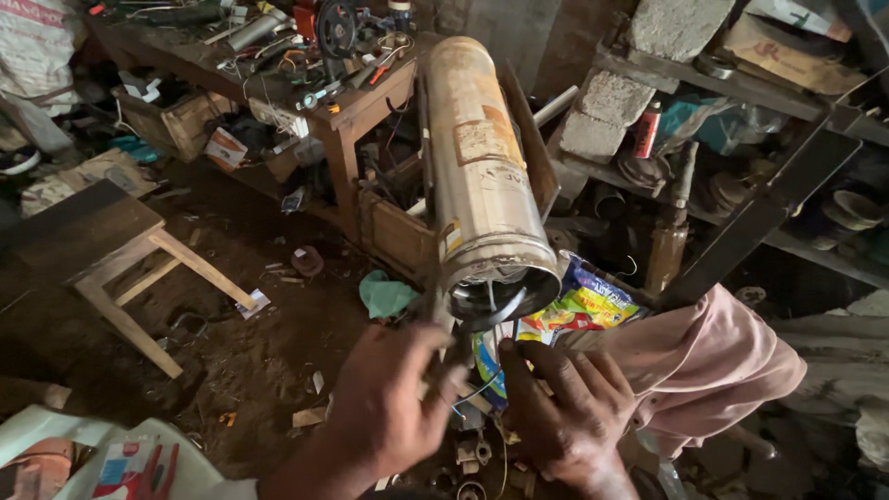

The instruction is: The person works on a cylindrical metal water heater tank mounted on a wooden stand, threading a cable and internal wiring into its open end and pressing the internal components into place by hand. They repeatedly reposition the tank, adjust the wires inside, and press the parts to seat them.

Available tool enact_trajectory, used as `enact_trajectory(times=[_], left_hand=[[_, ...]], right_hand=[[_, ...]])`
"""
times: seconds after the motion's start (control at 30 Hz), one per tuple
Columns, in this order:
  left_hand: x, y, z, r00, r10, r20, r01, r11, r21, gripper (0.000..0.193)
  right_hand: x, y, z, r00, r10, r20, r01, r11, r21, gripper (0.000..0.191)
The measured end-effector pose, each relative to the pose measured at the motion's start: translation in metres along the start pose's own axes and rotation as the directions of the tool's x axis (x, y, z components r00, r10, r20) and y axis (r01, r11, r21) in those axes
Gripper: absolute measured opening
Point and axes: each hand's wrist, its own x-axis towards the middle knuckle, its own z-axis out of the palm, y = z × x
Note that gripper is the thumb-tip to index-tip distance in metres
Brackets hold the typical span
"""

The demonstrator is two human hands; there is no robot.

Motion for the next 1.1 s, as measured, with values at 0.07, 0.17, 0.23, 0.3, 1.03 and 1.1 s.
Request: enact_trajectory(times=[0.07,0.17,0.23,0.3,1.03,1.1], left_hand=[[0.008,0.005,-0.009,0.986,0.046,0.161,-0.047,0.999,0.002,0.051],[0.025,0.007,-0.009,0.846,-0.198,0.494,0.104,0.972,0.212,0.076],[0.031,0.009,-0.007,0.862,-0.199,0.466,0.099,0.968,0.231,0.067],[0.033,0.008,-0.008,0.881,-0.174,0.439,0.083,0.972,0.219,0.061],[0.032,-0.011,0.0,0.931,-0.016,0.364,-0.114,0.935,0.335,0.059],[0.034,-0.012,0.001,0.914,-0.022,0.406,-0.138,0.923,0.36,0.063]], right_hand=[[0.001,0.001,-0.002,0.999,-0.007,0.052,0.007,1.0,0.006,0.031],[0.005,0.003,-0.003,0.995,-0.065,0.076,0.064,0.998,0.021,0.021],[0.008,0.005,-0.005,0.993,-0.061,0.098,0.059,0.998,0.016,0.025],[0.01,0.007,-0.008,0.991,-0.068,0.117,0.066,0.998,0.025,0.026],[0.017,0.026,-0.005,0.963,-0.183,0.199,0.179,0.983,0.042,0.025],[0.018,0.027,-0.005,0.956,-0.185,0.226,0.184,0.983,0.025,0.024]])
